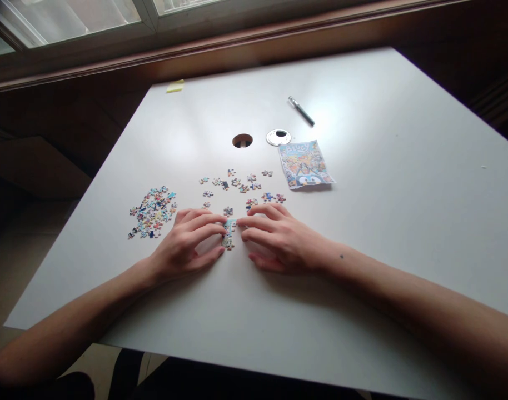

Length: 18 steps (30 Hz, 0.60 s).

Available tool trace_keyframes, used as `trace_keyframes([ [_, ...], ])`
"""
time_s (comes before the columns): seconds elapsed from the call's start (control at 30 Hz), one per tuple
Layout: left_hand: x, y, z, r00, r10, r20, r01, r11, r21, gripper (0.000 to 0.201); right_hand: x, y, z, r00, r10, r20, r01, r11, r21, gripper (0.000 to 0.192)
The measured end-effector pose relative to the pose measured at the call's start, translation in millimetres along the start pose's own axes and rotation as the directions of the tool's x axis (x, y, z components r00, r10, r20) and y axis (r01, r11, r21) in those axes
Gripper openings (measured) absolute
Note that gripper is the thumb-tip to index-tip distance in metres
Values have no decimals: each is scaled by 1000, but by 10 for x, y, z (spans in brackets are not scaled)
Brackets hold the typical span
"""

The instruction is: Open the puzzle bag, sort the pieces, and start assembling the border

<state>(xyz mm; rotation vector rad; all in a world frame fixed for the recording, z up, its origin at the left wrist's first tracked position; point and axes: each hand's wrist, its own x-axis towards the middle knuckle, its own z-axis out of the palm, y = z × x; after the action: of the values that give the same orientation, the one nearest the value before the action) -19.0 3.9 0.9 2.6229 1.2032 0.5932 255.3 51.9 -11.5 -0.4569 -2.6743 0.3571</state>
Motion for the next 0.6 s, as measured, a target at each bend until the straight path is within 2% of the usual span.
trace_keyframes([
  [0.6, 19, 15, -23, 1000, -19, 17, 20, 999, -40, 12, 24, -18, 1, 1000, -16, -11, 16, 1000, 1, 30],
])
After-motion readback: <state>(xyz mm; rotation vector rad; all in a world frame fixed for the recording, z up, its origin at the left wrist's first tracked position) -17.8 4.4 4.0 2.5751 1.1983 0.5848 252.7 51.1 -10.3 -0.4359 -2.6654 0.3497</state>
